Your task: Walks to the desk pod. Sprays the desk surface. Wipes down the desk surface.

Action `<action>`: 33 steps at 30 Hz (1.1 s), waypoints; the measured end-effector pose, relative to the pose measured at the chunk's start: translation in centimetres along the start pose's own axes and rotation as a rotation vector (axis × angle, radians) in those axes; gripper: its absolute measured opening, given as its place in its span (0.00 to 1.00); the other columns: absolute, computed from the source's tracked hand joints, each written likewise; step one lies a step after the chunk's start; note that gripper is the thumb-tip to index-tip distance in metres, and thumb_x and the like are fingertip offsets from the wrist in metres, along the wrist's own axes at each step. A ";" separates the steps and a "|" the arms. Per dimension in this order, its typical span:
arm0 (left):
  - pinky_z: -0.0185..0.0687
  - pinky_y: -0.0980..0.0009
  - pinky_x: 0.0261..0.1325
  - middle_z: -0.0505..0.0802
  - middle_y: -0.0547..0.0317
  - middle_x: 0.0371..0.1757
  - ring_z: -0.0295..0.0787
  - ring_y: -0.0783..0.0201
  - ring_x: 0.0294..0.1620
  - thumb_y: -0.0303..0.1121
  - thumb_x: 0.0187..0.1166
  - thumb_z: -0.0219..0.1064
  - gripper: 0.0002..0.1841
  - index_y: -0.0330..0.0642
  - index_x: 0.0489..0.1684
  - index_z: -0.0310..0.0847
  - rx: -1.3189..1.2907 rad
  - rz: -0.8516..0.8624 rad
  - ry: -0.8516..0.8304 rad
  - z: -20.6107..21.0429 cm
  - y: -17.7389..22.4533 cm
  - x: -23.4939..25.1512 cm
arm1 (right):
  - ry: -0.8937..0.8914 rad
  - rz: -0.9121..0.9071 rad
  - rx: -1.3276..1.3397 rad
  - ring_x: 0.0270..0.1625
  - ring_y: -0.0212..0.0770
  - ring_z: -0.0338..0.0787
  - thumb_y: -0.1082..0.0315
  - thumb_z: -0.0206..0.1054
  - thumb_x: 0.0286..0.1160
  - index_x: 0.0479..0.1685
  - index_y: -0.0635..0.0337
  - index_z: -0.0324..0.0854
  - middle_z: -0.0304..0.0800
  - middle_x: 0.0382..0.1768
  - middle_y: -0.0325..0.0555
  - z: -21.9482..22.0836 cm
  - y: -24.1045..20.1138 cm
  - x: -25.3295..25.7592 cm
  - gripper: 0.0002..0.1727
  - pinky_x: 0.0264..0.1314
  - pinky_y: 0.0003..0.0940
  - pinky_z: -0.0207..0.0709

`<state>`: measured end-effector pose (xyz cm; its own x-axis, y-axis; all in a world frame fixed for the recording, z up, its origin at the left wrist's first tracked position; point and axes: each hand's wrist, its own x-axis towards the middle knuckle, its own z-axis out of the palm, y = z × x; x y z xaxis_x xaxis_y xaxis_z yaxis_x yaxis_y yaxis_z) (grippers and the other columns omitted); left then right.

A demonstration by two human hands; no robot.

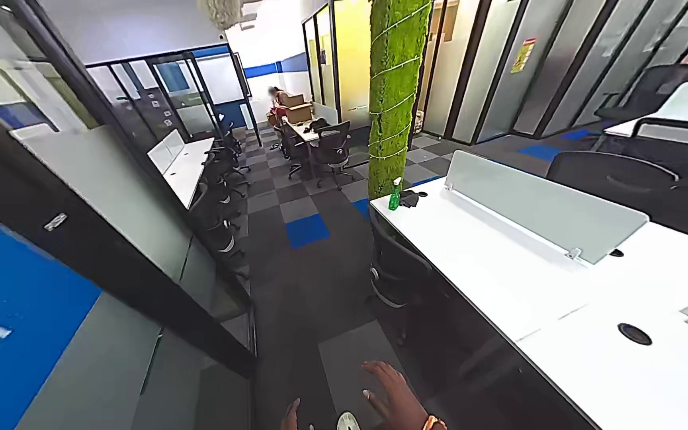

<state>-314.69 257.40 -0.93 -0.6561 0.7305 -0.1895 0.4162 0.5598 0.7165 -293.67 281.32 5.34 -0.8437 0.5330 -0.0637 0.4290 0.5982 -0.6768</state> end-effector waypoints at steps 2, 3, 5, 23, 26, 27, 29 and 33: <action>0.63 0.45 0.88 0.73 0.30 0.84 0.67 0.37 0.87 0.36 0.76 0.70 0.36 0.29 0.84 0.66 0.049 0.103 0.000 -1.0 2.0 6.6 | 0.127 0.033 0.010 0.83 0.53 0.76 0.45 0.67 0.78 0.78 0.50 0.78 0.78 0.80 0.47 -1.9 1.0 4.0 0.32 0.81 0.62 0.70; 0.62 0.44 0.88 0.72 0.33 0.85 0.65 0.38 0.88 0.37 0.75 0.71 0.36 0.32 0.85 0.66 0.072 0.141 -0.012 -1.4 3.2 9.4 | 0.173 0.061 0.024 0.84 0.53 0.74 0.44 0.67 0.77 0.79 0.50 0.77 0.76 0.82 0.47 -2.9 1.4 5.5 0.33 0.82 0.62 0.69; 0.64 0.45 0.87 0.71 0.38 0.87 0.65 0.41 0.89 0.37 0.74 0.72 0.37 0.37 0.86 0.67 0.091 0.213 -0.005 -2.7 6.1 14.9 | 0.274 0.098 0.048 0.85 0.54 0.73 0.43 0.68 0.76 0.80 0.51 0.77 0.74 0.83 0.48 -4.3 2.0 8.7 0.35 0.83 0.61 0.69; 0.63 0.45 0.88 0.69 0.30 0.86 0.64 0.37 0.88 0.36 0.74 0.72 0.38 0.30 0.85 0.64 0.067 0.169 -0.106 -3.6 12.9 48.6 | 0.567 0.117 0.068 0.83 0.53 0.74 0.43 0.65 0.77 0.77 0.52 0.79 0.76 0.81 0.50 -18.3 15.1 45.3 0.33 0.83 0.56 0.70; 0.62 0.46 0.88 0.70 0.32 0.86 0.63 0.39 0.89 0.35 0.74 0.71 0.37 0.31 0.85 0.65 0.048 0.150 -0.054 -4.8 13.9 53.7 | 0.497 0.067 0.039 0.86 0.51 0.71 0.42 0.64 0.78 0.79 0.48 0.77 0.73 0.83 0.47 -21.0 14.6 52.1 0.33 0.85 0.56 0.67; 0.62 0.46 0.88 0.72 0.32 0.85 0.64 0.39 0.88 0.34 0.73 0.71 0.36 0.30 0.84 0.66 0.033 0.156 -0.037 -4.8 14.2 55.4 | 0.491 0.056 0.027 0.87 0.50 0.70 0.42 0.64 0.79 0.79 0.47 0.77 0.73 0.84 0.46 -22.2 14.3 54.1 0.32 0.86 0.55 0.66; 0.62 0.47 0.89 0.73 0.33 0.84 0.65 0.40 0.88 0.34 0.73 0.72 0.36 0.30 0.83 0.66 0.022 0.160 -0.044 -4.9 14.4 58.6 | 0.525 0.038 0.033 0.86 0.49 0.71 0.43 0.64 0.79 0.78 0.48 0.77 0.73 0.83 0.46 -24.1 14.3 58.0 0.32 0.86 0.55 0.66; 0.63 0.46 0.87 0.73 0.29 0.83 0.67 0.37 0.86 0.35 0.73 0.73 0.37 0.27 0.82 0.66 0.034 0.207 -0.137 -4.6 13.3 66.6 | 0.651 0.114 0.061 0.83 0.52 0.74 0.44 0.65 0.78 0.77 0.52 0.78 0.75 0.82 0.50 -25.9 17.4 64.5 0.31 0.82 0.56 0.70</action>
<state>-355.70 311.72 -0.94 -0.4644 0.8758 -0.1316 0.5552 0.4037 0.7272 -332.26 341.64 8.47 -0.4183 0.8553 0.3059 0.4687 0.4917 -0.7338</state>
